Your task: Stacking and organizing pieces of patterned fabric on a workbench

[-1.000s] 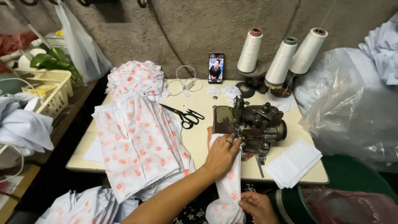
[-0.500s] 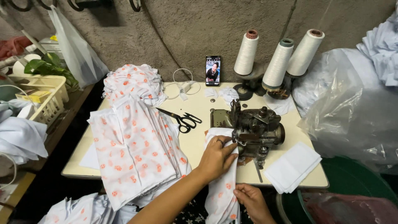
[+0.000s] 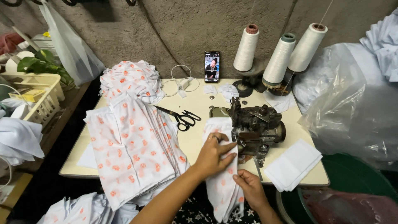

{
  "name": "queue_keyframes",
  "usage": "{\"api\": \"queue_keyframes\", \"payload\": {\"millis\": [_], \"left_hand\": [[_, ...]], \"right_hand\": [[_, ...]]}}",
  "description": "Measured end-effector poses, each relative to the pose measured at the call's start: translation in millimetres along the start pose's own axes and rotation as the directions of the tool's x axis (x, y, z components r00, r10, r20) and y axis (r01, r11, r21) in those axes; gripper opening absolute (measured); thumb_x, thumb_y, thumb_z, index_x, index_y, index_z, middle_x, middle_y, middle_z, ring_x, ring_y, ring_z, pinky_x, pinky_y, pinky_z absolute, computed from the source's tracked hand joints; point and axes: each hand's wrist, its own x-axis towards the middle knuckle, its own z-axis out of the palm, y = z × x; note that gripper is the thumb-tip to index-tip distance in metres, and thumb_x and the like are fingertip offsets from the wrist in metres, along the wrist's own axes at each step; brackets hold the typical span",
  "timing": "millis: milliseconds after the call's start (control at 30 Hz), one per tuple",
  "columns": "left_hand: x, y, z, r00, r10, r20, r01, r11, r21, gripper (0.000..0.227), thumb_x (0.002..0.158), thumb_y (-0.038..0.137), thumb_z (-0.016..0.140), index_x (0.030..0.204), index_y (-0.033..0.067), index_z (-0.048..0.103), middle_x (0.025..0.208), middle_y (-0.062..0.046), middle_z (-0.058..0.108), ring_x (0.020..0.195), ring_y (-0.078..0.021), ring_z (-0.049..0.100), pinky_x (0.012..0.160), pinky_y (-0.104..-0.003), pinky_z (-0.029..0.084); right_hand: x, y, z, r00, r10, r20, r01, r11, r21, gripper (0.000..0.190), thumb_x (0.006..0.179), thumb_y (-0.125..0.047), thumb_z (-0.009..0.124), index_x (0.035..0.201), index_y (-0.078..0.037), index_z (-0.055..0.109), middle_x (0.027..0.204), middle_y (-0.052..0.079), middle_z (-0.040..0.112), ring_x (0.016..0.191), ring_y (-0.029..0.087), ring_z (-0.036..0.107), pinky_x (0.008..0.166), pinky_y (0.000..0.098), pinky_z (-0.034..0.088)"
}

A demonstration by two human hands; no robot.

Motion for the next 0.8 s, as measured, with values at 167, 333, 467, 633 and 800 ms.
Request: {"api": "queue_keyframes", "payload": {"millis": [167, 333, 467, 633, 800], "left_hand": [[-0.2, 12.7, -2.0, 0.997, 0.074, -0.033, -0.073, 0.996, 0.044, 0.022, 0.092, 0.012, 0.067, 0.109, 0.0001, 0.074, 0.096, -0.014, 0.060, 0.092, -0.0289, 0.055, 0.069, -0.037, 0.051], [1.8, -8.4, 2.0, 1.000, -0.002, 0.005, 0.002, 0.999, -0.034, 0.039, 0.087, 0.031, 0.073, 0.119, 0.0101, 0.073, 0.109, -0.013, 0.059, 0.108, -0.0293, 0.051, 0.084, -0.044, 0.047], [2.8, 2.3, 0.3, 0.994, 0.091, -0.067, -0.092, 0.996, -0.012, 0.028, 0.087, 0.019, 0.074, 0.109, 0.0015, 0.076, 0.100, -0.014, 0.059, 0.101, -0.0303, 0.052, 0.079, -0.043, 0.048], [19.9, 2.6, -10.4, 0.938, -0.301, 0.173, 0.325, 0.937, -0.127, 0.064, 0.081, 0.036, 0.071, 0.128, 0.0064, 0.039, 0.136, -0.019, 0.051, 0.126, -0.0332, 0.050, 0.106, -0.047, 0.041], [34.5, -12.6, -12.0, 0.928, -0.315, 0.202, 0.344, 0.930, -0.131, 0.082, 0.076, 0.040, 0.072, 0.138, 0.0022, 0.033, 0.134, -0.018, 0.048, 0.127, -0.0342, 0.045, 0.107, -0.045, 0.037]], "right_hand": [[15.0, 0.3, -1.7, 0.997, -0.067, 0.023, 0.067, 0.998, 0.016, 0.017, 0.096, -0.011, 0.063, 0.080, -0.004, 0.068, 0.072, -0.001, 0.057, 0.071, 0.008, 0.047, 0.067, 0.0250, 0.038], [28.0, -8.0, -2.6, 0.999, -0.031, 0.024, 0.030, 0.999, 0.043, 0.020, 0.096, -0.010, 0.061, 0.077, -0.006, 0.065, 0.069, 0.000, 0.055, 0.067, 0.011, 0.049, 0.065, 0.0261, 0.039], [39.6, 5.7, -7.4, 1.000, 0.001, 0.009, -0.001, 0.995, 0.104, 0.018, 0.097, -0.013, 0.062, 0.083, -0.005, 0.068, 0.074, 0.001, 0.064, 0.071, 0.009, 0.056, 0.067, 0.0247, 0.044], [42.5, 0.7, -8.3, 0.997, -0.074, -0.010, 0.074, 0.997, 0.002, 0.018, 0.097, -0.013, 0.061, 0.083, -0.004, 0.069, 0.073, -0.001, 0.057, 0.074, 0.009, 0.051, 0.069, 0.0249, 0.041], [19.5, -28.7, 0.4, 0.998, 0.045, -0.033, -0.046, 0.998, -0.045, 0.025, 0.092, -0.016, 0.064, 0.103, 0.002, 0.076, 0.087, 0.008, 0.076, 0.079, 0.016, 0.067, 0.074, 0.0296, 0.053]]}}
